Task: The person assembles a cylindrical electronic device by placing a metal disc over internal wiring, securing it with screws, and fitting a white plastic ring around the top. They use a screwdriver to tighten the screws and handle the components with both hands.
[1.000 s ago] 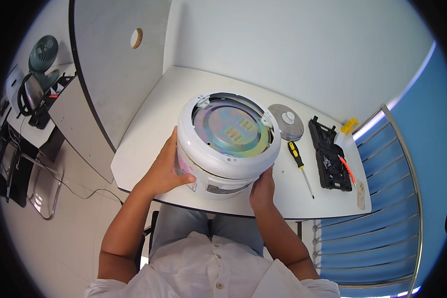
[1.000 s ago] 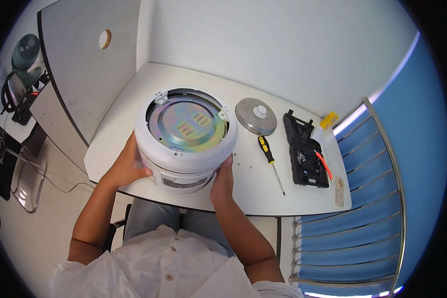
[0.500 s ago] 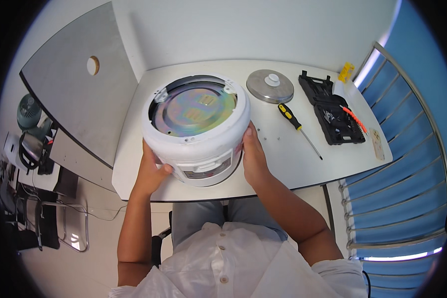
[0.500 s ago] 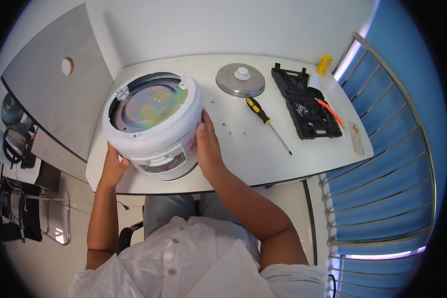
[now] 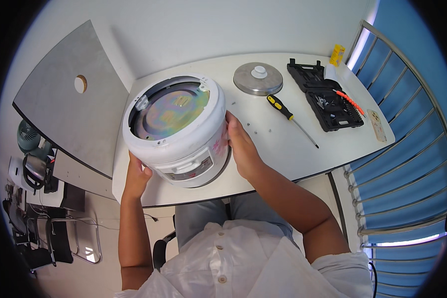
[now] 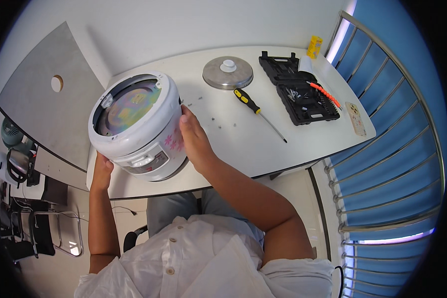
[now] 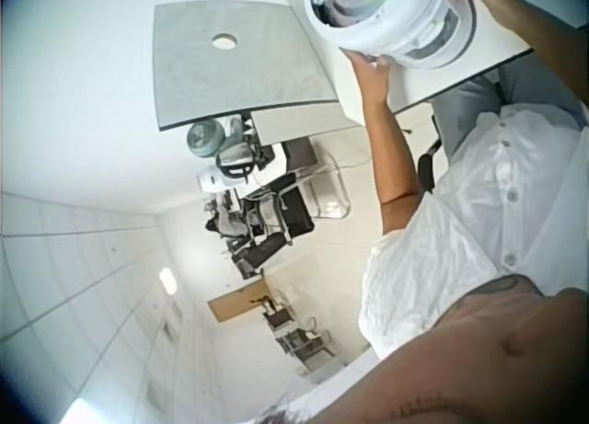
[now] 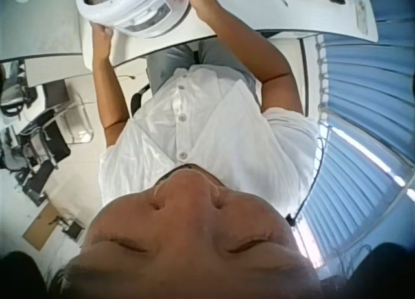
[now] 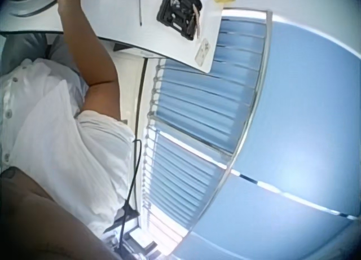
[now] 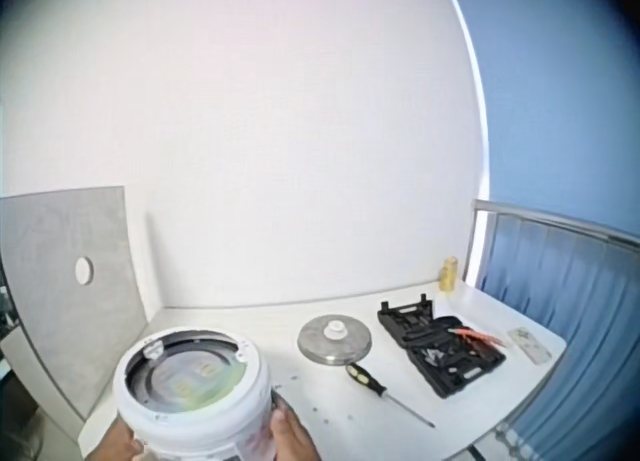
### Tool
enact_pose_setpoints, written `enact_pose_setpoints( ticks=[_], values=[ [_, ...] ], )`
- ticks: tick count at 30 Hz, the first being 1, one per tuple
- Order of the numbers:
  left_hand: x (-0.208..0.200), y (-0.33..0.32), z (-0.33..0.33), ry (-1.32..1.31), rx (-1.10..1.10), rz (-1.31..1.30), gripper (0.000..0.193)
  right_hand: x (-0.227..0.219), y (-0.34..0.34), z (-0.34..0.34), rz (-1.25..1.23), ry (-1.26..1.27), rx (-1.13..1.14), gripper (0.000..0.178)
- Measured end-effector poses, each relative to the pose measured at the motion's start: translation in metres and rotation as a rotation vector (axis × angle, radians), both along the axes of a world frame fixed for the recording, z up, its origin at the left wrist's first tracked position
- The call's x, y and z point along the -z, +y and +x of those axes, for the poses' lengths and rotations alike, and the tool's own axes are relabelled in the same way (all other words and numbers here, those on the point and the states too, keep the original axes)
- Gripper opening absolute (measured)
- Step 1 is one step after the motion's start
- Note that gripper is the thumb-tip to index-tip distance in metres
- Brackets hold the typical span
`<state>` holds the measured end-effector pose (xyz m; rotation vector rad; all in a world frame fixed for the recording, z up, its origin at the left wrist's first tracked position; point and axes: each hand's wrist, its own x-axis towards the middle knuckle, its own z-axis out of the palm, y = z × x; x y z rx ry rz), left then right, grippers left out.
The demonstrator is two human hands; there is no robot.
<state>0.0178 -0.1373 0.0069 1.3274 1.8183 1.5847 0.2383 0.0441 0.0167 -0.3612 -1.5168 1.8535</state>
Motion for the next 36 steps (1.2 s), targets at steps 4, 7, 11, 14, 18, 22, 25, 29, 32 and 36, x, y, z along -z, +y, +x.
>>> enact_pose_setpoints(
  ticks=[4, 7, 11, 14, 18, 22, 25, 29, 32, 36],
  values=[
    [0.008, -0.005, -0.009, -0.161, 0.034, 0.098, 0.106, -0.023, -0.006, 0.007, -0.179, -0.086, -0.060, 0.082],
    [-0.017, 0.002, 0.005, -0.292, 0.010, 0.119, 0.097, -0.040, -0.004, 0.008, -0.287, -0.159, -0.098, 0.090],
    [-0.056, 0.003, 0.006, -0.517, 0.034, -0.019, 0.087, -0.068, 0.008, 0.007, -0.350, -0.328, -0.185, 0.097],
    [-0.077, 0.006, 0.014, -0.585, 0.044, -0.113, 0.083, -0.075, 0.011, 0.003, -0.310, -0.430, -0.167, 0.106],
    [-0.079, 0.007, 0.019, -0.599, -0.035, -0.105, 0.077, -0.085, 0.007, 0.000, -0.300, -0.456, -0.174, 0.093],
    [-0.080, 0.007, 0.024, -0.624, -0.100, -0.074, 0.067, -0.084, 0.003, -0.004, -0.331, -0.461, -0.158, 0.087],
    [-0.076, 0.007, 0.025, -0.629, -0.108, -0.007, 0.063, -0.086, -0.002, -0.005, -0.332, -0.443, -0.141, 0.084],
    [-0.077, 0.007, 0.022, -0.619, -0.113, 0.049, 0.059, -0.089, -0.002, -0.006, -0.293, -0.431, -0.150, 0.080],
    [-0.073, 0.006, 0.015, -0.576, -0.094, 0.112, 0.061, -0.100, -0.006, -0.007, -0.265, -0.381, -0.127, 0.081],
    [-0.082, 0.002, 0.015, -0.470, -0.028, 0.180, 0.079, -0.098, -0.002, -0.014, -0.099, -0.197, -0.103, 0.079]
  ],
)
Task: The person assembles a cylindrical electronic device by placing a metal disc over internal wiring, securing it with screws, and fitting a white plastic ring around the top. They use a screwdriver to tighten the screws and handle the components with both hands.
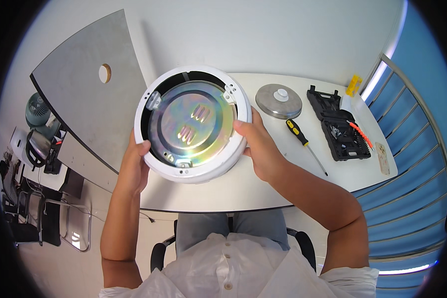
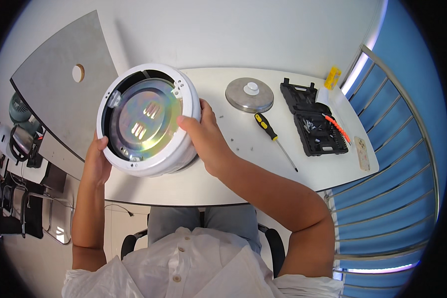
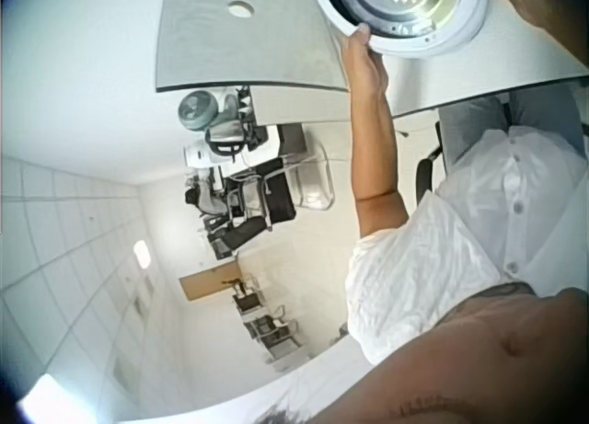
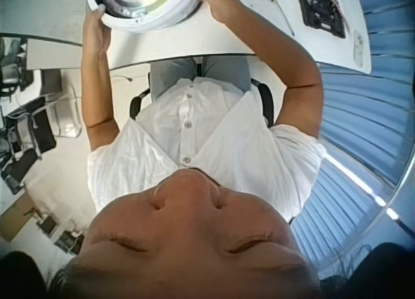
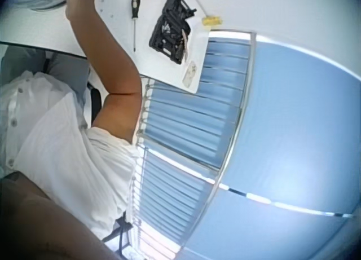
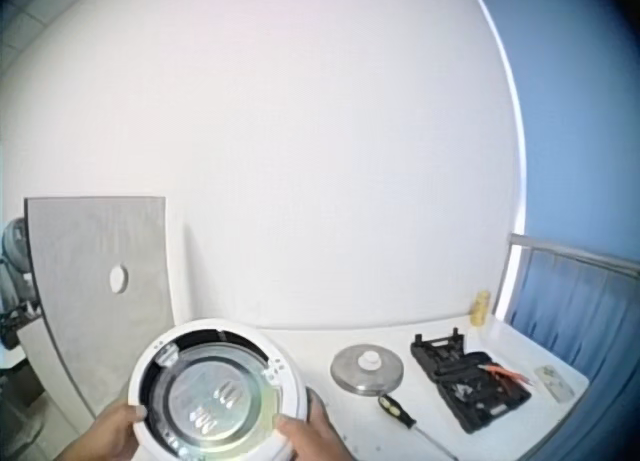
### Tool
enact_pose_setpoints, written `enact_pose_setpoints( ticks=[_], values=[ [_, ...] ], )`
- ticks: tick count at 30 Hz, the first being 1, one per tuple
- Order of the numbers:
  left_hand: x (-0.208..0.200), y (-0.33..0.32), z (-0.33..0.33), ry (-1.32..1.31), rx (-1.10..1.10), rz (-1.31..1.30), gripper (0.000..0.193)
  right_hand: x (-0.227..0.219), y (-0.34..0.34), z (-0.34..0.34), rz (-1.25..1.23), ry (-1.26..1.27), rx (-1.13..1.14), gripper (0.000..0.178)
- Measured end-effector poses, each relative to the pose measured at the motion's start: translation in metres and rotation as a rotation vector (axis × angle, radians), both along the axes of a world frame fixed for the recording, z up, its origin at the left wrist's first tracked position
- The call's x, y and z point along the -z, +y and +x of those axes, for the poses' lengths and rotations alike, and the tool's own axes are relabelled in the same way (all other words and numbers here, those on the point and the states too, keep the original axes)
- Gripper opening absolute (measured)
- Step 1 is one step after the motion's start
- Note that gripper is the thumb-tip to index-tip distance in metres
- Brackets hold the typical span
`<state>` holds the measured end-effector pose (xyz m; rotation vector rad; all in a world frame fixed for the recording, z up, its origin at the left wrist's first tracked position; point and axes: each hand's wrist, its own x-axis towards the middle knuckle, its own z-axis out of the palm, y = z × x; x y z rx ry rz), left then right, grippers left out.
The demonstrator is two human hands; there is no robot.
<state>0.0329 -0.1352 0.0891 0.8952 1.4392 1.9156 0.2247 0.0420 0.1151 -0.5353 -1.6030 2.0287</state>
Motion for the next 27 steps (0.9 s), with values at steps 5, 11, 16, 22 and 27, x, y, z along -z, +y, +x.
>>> enact_pose_setpoints(
  ticks=[5, 11, 16, 22, 27],
  values=[
    [-0.001, -0.005, 0.000, 0.073, 0.034, 0.023, 0.097, 0.013, 0.007, -0.002, 0.187, 0.156, -0.014, 0.084],
    [0.020, -0.014, -0.011, 0.100, 0.081, 0.030, 0.107, 0.038, 0.013, 0.000, 0.552, 0.193, -0.029, 0.091],
    [0.051, -0.016, -0.019, 0.128, 0.072, 0.008, 0.111, 0.043, 0.009, 0.002, 0.929, 0.223, 0.040, 0.099],
    [0.081, -0.012, -0.020, 0.141, 0.109, 0.013, 0.102, 0.055, 0.012, -0.002, 1.183, 0.269, 0.057, 0.095],
    [0.107, -0.010, -0.026, 0.109, 0.055, 0.032, 0.086, 0.059, 0.006, -0.002, 1.252, 0.309, 0.035, 0.090]
  ],
)
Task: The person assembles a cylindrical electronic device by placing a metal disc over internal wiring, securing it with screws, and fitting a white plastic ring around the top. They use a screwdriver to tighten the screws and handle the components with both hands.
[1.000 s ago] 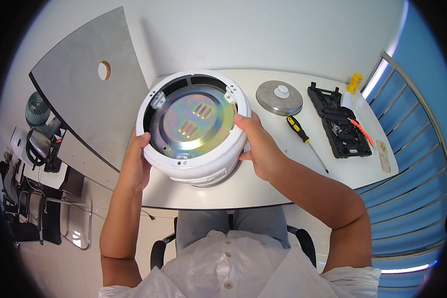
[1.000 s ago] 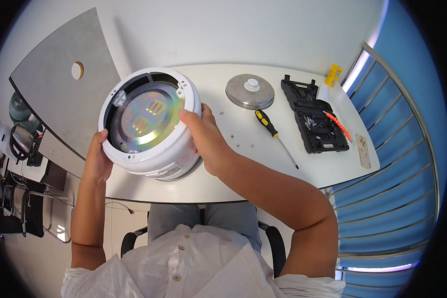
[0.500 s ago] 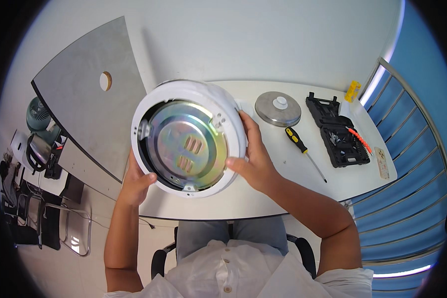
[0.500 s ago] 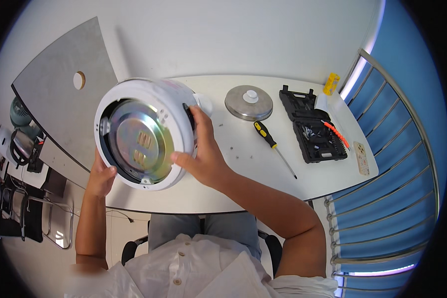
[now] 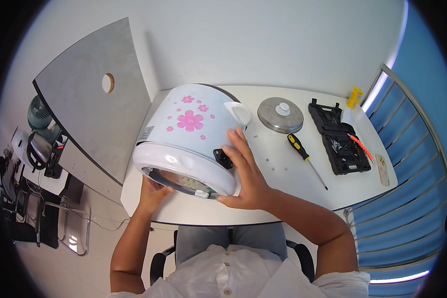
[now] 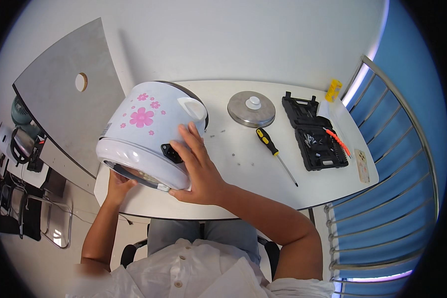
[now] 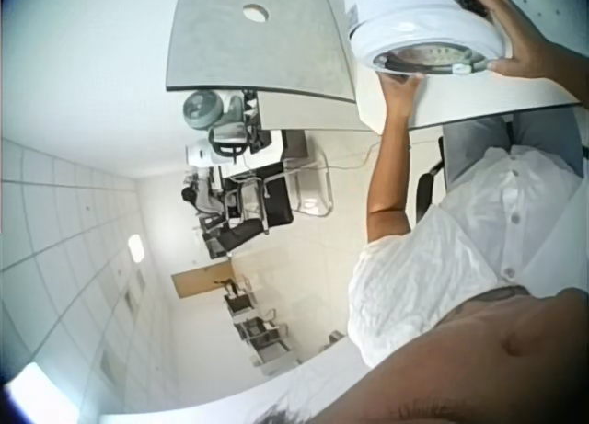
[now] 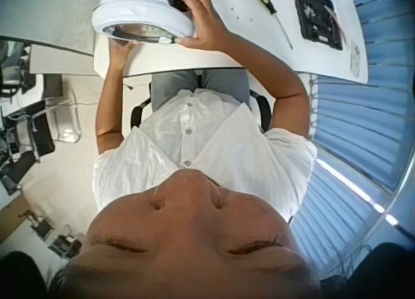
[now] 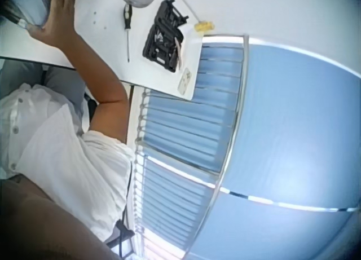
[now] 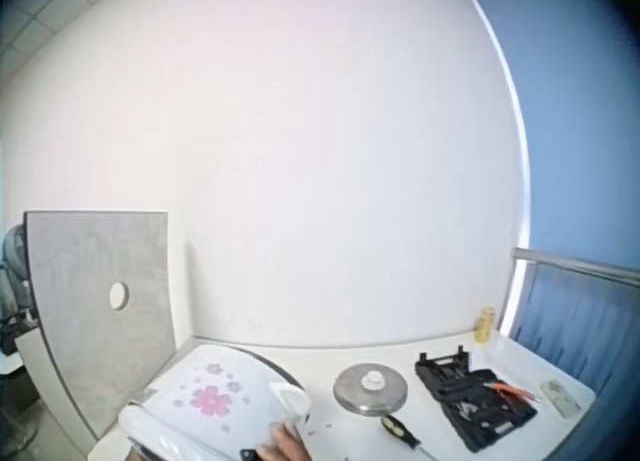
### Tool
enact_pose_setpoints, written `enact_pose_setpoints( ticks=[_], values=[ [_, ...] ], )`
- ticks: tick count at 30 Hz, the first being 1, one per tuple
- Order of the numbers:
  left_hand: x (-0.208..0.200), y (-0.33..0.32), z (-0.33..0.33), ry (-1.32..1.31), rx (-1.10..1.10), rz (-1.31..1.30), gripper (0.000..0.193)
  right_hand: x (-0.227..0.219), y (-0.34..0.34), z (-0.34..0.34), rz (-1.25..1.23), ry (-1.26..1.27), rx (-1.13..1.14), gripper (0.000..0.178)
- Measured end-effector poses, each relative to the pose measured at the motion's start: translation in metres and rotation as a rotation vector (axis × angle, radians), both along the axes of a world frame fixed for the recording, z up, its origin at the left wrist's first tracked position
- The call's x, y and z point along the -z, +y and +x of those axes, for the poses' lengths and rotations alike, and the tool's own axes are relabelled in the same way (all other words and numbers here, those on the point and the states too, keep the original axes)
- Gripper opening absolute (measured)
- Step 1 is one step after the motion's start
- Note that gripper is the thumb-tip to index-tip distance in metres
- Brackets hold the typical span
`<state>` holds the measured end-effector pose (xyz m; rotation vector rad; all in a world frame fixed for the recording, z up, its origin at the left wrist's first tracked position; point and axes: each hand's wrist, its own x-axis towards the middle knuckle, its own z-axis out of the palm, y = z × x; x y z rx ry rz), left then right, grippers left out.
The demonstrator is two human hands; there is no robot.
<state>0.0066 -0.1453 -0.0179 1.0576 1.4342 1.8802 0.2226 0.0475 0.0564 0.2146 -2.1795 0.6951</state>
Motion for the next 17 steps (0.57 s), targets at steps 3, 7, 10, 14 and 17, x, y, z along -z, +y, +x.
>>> enact_pose_setpoints(
  ticks=[3, 7, 10, 14, 17],
  values=[
    [0.012, -0.004, -0.005, 0.000, -0.024, -0.043, 0.089, 0.006, 0.004, 0.000, 0.008, 0.011, -0.036, 0.090],
    [0.016, -0.006, 0.004, 0.017, -0.113, -0.019, 0.078, 0.019, 0.008, 0.001, 0.039, 0.032, -0.089, 0.090],
    [0.018, -0.009, 0.000, 0.140, -0.152, -0.112, 0.060, 0.035, 0.016, -0.001, 0.027, 0.084, -0.147, 0.091],
    [0.006, -0.011, 0.001, 0.563, -0.265, -0.194, 0.067, 0.051, 0.023, -0.001, 0.107, 0.137, -0.157, 0.091],
    [0.060, -0.046, 0.018, 0.628, -0.233, -0.120, 0.081, 0.059, 0.024, 0.003, 0.143, 0.188, -0.188, 0.090]
  ],
)
